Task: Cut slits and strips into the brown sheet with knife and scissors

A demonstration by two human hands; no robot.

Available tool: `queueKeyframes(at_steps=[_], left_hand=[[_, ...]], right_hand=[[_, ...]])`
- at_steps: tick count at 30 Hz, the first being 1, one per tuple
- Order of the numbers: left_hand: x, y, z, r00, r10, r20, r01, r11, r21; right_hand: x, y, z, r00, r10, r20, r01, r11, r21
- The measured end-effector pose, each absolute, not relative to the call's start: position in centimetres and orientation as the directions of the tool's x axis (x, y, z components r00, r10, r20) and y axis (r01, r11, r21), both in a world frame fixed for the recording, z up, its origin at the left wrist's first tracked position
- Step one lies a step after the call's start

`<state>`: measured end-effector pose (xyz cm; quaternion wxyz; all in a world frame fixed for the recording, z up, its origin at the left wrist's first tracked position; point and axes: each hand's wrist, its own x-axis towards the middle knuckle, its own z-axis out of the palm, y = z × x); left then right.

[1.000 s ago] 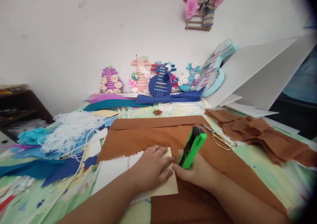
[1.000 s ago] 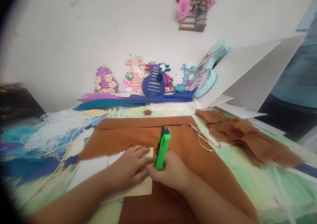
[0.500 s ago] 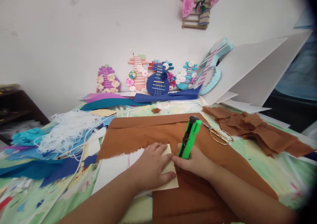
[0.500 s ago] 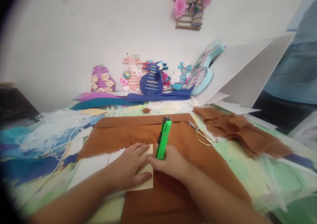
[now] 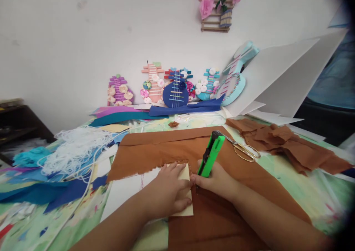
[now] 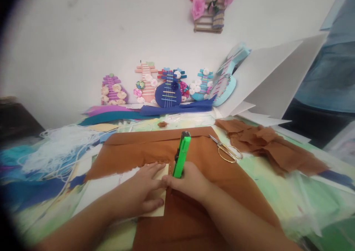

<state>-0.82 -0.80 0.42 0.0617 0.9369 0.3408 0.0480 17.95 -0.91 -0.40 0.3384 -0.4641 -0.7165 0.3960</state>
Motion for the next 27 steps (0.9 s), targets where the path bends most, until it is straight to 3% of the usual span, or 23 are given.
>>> queueKeyframes(at_steps=[3, 9, 15, 27], left_hand=[[-0.8, -0.8, 0.3, 0.784, 0.615, 0.083, 0.602, -0.787, 0.138], [-0.3, -1.0, 1.3, 0.906, 0.391, 0.161, 0.383, -0.920, 0.077], [-0.2, -1.2, 1.7, 0.900, 0.412, 0.139, 0.399, -0.910, 0.112], [-0.6, -1.2, 2.0, 0.908, 0.410, 0.082, 0.394, -0.904, 0.163]], right_hand=[[18.0, -0.7, -0.6, -0.356, 0.926, 0.121, 0.351, 0.253, -0.901], [18.3, -0.3, -0.8, -0.329, 0.937, 0.120, 0.250, 0.209, -0.946], [18.2, -0.6, -0.6, -0.446, 0.887, 0.121, 0.269, 0.261, -0.927], [18.2, -0.7, -0.6, -0.425, 0.898, 0.114, 0.358, 0.283, -0.890]])
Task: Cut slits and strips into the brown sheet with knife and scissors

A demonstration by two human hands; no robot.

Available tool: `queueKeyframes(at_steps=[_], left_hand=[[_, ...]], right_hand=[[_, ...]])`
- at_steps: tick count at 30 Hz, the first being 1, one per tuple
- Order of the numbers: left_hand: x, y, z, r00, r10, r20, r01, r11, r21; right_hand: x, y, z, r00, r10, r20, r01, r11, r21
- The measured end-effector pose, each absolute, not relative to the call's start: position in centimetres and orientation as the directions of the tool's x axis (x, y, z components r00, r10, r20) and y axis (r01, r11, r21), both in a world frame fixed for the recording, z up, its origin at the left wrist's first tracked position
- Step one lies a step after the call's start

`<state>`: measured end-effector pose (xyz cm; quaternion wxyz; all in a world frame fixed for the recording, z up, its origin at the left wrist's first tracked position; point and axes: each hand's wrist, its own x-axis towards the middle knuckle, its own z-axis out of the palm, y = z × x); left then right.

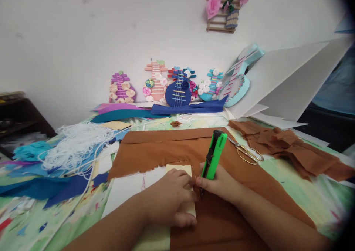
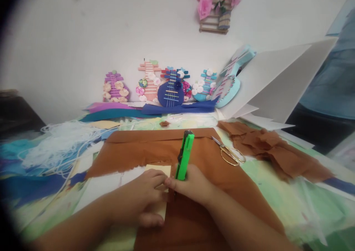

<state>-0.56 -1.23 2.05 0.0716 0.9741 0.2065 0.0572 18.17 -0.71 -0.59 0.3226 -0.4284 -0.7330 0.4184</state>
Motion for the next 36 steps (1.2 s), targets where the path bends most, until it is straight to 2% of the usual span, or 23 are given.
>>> queueKeyframes(at_steps=[15, 27, 36], left_hand=[[-0.5, -1.4, 2.1, 0.902, 0.419, 0.102, 0.407, -0.906, 0.116], [-0.5, -0.9, 1.9, 0.899, 0.430, 0.085, 0.408, -0.892, 0.194], [-0.5, -0.7, 1.7, 0.905, 0.415, 0.090, 0.397, -0.903, 0.166]], right_hand=[[18.0, -1.0, -0.8, -0.389, 0.919, 0.065, 0.417, 0.239, -0.877], [17.8, -1.7, -0.4, -0.435, 0.888, 0.147, 0.513, 0.379, -0.770], [17.5, -1.9, 0.3, -0.352, 0.934, 0.061, 0.566, 0.264, -0.781]])
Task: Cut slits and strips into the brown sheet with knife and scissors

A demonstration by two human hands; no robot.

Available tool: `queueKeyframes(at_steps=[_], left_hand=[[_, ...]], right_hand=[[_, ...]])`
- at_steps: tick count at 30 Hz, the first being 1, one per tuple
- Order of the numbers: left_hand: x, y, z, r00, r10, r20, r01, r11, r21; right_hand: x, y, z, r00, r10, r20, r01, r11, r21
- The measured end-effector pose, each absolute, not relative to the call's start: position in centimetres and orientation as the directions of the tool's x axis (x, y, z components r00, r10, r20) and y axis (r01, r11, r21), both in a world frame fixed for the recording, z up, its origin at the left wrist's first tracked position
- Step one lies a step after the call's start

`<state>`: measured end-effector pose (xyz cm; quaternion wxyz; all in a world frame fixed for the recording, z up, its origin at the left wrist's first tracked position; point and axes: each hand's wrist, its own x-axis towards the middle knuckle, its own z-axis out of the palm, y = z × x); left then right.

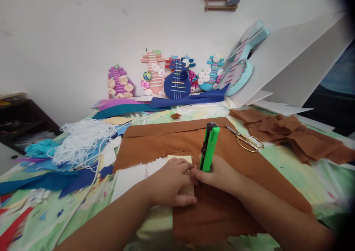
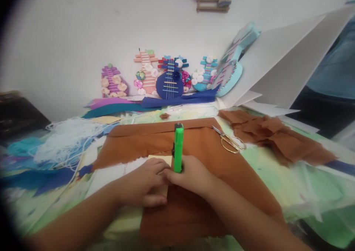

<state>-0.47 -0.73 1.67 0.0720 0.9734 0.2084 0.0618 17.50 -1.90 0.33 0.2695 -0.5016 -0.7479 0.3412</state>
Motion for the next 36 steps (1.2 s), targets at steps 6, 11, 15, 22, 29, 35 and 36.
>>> queueKeyframes(at_steps=[6, 11, 15, 22, 29, 35, 36], left_hand=[[-0.7, -0.6, 1.5, 0.911, 0.399, 0.109, 0.373, -0.907, 0.197], [-0.8, -0.7, 1.6, 0.920, 0.367, 0.137, 0.342, -0.923, 0.175], [-0.8, -1.1, 1.6, 0.936, 0.324, 0.137, 0.308, -0.943, 0.127], [-0.7, -1.3, 1.4, 0.946, 0.284, 0.157, 0.280, -0.959, 0.050], [-0.8, -1.1, 1.0, 0.942, 0.279, 0.186, 0.263, -0.959, 0.109], [-0.8, -1.2, 1.0, 0.933, 0.316, 0.170, 0.292, -0.944, 0.152], [-0.8, -1.2, 1.0, 0.932, 0.323, 0.167, 0.298, -0.942, 0.156]], right_hand=[[16.7, -3.8, 0.8, -0.243, 0.966, 0.092, 0.620, 0.227, -0.751], [16.4, -5.0, -0.3, -0.105, 0.982, 0.155, 0.647, 0.185, -0.739], [16.2, -5.8, -1.2, -0.039, 0.970, 0.241, 0.731, 0.192, -0.655], [16.8, -6.4, -2.0, -0.065, 0.969, 0.236, 0.692, 0.215, -0.689], [17.2, -6.1, -2.2, 0.019, 0.946, 0.325, 0.618, 0.244, -0.747], [17.4, -6.1, -2.6, -0.005, 0.955, 0.297, 0.651, 0.229, -0.724], [17.3, -6.1, -2.6, -0.007, 0.954, 0.299, 0.681, 0.224, -0.697]])
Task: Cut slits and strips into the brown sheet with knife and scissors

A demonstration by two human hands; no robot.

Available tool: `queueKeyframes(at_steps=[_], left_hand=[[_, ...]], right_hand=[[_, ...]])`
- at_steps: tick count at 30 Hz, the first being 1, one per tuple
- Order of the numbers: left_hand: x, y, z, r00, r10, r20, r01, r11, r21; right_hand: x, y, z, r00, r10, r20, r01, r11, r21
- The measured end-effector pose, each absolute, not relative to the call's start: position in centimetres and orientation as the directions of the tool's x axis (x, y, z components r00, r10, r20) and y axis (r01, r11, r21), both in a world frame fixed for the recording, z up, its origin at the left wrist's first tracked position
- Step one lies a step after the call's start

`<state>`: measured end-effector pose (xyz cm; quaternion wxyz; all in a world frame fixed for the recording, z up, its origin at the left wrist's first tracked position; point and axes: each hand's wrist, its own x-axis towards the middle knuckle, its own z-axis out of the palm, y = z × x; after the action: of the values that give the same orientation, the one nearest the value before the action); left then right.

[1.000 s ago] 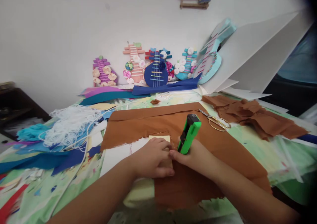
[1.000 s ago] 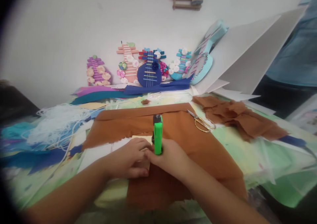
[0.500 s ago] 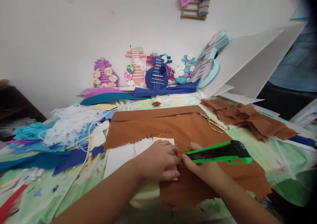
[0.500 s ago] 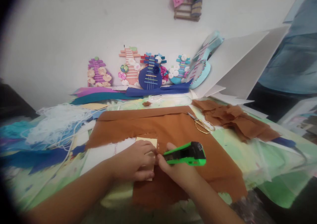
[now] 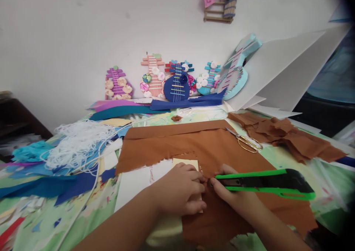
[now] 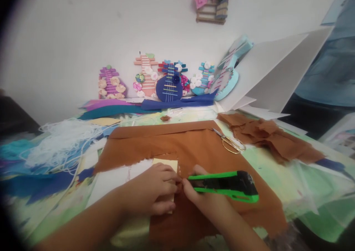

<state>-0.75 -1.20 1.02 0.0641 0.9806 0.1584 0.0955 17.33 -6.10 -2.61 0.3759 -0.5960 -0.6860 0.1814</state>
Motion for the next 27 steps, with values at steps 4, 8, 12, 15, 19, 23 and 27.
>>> queueKeyframes(at_steps=[4, 8, 12, 15, 19, 23, 27], left_hand=[[-0.65, -1.31, 1.20, 0.927, 0.351, 0.135, 0.331, -0.932, 0.149], [-0.58, -1.42, 1.42, 0.925, 0.362, 0.113, 0.344, -0.927, 0.149], [-0.58, -1.46, 1.52, 0.923, 0.368, 0.112, 0.345, -0.921, 0.184], [-0.56, -1.42, 1.52, 0.919, 0.381, 0.105, 0.358, -0.914, 0.190], [-0.53, -1.33, 1.51, 0.914, 0.392, 0.101, 0.367, -0.908, 0.203], [-0.59, -1.27, 1.34, 0.916, 0.386, 0.108, 0.353, -0.904, 0.239], [-0.68, -1.25, 1.22, 0.928, 0.355, 0.110, 0.323, -0.917, 0.233]], right_hand=[[17.14, -6.05, -2.65, -0.039, 0.965, 0.259, 0.751, 0.199, -0.630], [17.28, -6.07, -2.65, -0.057, 0.969, 0.239, 0.750, 0.200, -0.631], [17.64, -6.04, -2.78, -0.033, 0.968, 0.249, 0.726, 0.195, -0.659], [17.58, -5.87, -2.91, -0.034, 0.961, 0.274, 0.731, 0.211, -0.649], [17.24, -5.67, -2.73, -0.019, 0.956, 0.294, 0.736, 0.213, -0.643], [17.24, -5.80, -2.20, 0.019, 0.964, 0.266, 0.661, 0.187, -0.727], [17.49, -6.06, -2.01, 0.054, 0.967, 0.250, 0.564, 0.177, -0.807]])
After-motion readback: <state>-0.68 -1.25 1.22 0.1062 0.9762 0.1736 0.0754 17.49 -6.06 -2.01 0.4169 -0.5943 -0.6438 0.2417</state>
